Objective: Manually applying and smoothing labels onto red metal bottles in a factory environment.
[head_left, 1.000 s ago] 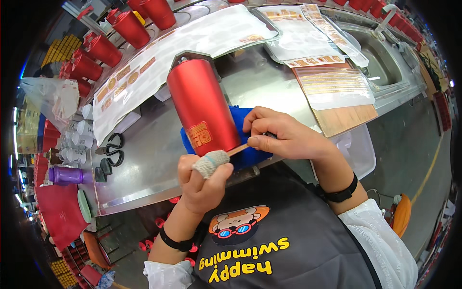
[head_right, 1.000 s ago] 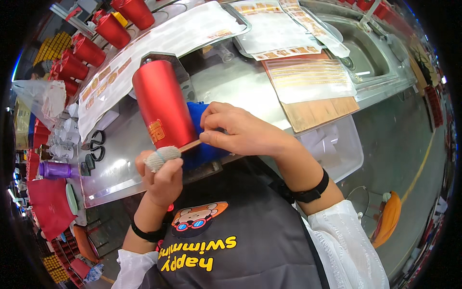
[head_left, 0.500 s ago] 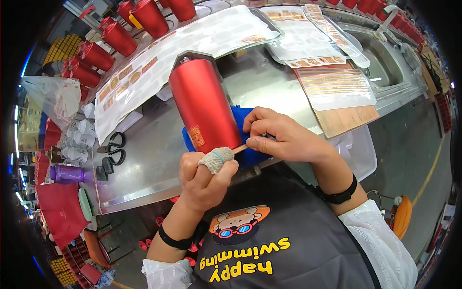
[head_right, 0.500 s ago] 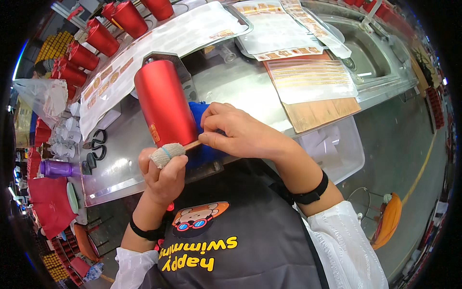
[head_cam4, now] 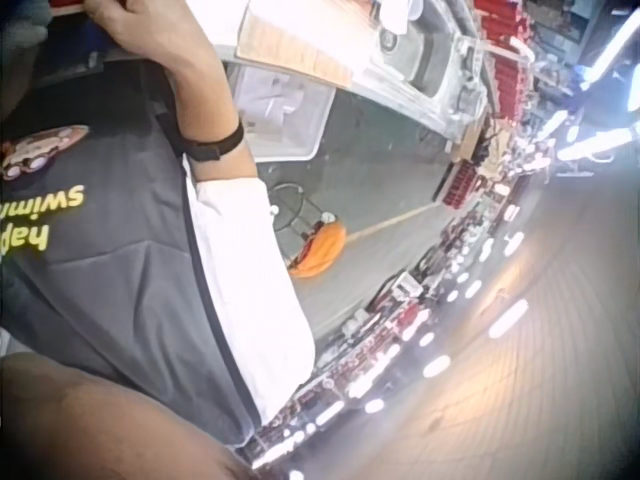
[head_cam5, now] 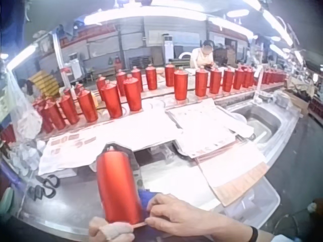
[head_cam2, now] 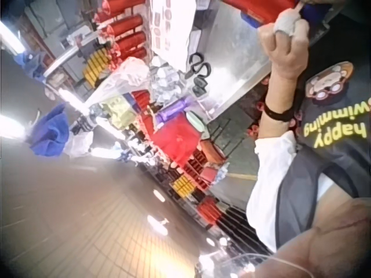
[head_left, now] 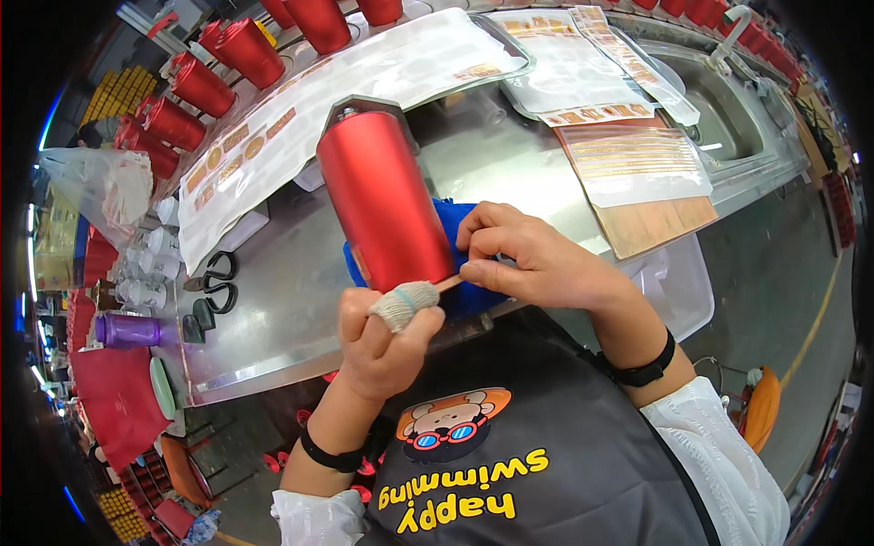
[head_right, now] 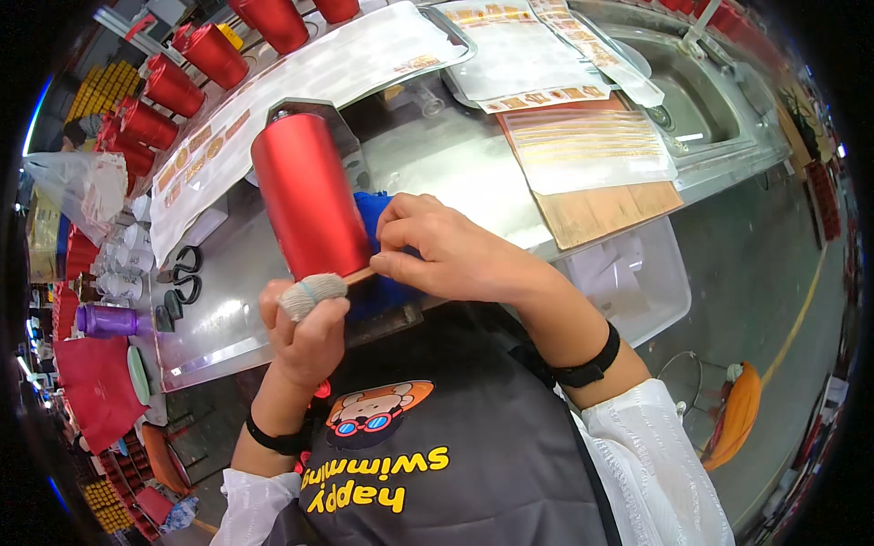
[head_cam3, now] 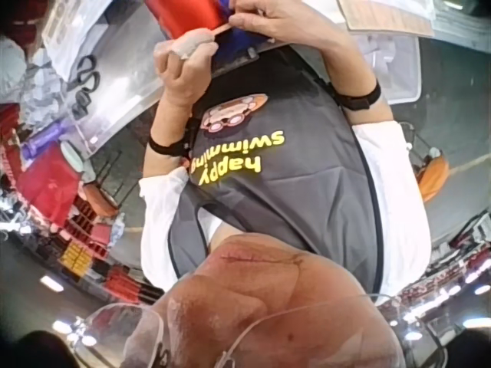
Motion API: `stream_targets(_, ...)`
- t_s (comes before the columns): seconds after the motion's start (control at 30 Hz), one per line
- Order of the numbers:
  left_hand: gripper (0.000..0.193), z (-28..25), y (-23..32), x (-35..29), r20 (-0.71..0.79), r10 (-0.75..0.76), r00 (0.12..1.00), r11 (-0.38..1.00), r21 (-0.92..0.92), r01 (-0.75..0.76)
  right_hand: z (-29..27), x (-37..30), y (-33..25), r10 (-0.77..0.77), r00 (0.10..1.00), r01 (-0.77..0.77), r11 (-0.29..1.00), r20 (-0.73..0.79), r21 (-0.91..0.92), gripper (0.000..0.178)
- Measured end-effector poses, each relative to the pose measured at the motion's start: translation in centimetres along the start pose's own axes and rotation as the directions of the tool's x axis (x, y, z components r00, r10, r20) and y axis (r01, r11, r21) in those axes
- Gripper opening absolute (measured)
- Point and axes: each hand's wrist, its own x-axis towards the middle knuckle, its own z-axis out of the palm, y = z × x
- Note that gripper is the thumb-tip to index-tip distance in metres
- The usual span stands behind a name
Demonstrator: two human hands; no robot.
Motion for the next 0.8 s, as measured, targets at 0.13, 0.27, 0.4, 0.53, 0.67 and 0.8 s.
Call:
stream_targets(0.13,0.034,0.2,0.4,-0.8,-0.102,-0.065,0.993,0.998,-0.007,0.064,0.3,0.1,0.0,-0.030,0.999,0.030,0.999,-0.016,-0.020,0.022)
stream_targets(0.27,0.037,-0.3,0.5,0.6,0.041,-0.015,0.999,1.000,0.016,0.014,0.1,0.0,0.1,-0.011,1.000,0.012,0.999,0.023,-0.046,0.022)
stream_targets(0.4,0.036,-0.3,0.1,0.6,0.058,0.049,0.997,0.999,0.016,-0.050,0.0,0.0,0.0,0.018,1.000,-0.017,1.000,0.019,-0.026,0.022)
stream_targets(0.53,0.037,-0.1,0.4,-0.3,-0.027,-0.038,0.999,0.999,-0.024,0.037,0.4,0.1,0.0,-0.015,1.000,0.015,0.998,0.007,-0.054,0.021)
stream_targets(0.67,0.038,0.0,0.5,0.6,0.016,-0.013,1.000,1.000,0.014,0.013,0.3,0.1,0.3,-0.019,1.000,0.019,0.997,0.004,-0.074,0.021)
stream_targets(0.8,0.038,-0.2,0.5,0.8,0.098,0.048,0.994,0.997,0.064,-0.054,0.5,0.1,0.2,-0.041,0.999,0.039,0.997,-0.025,-0.073,0.021)
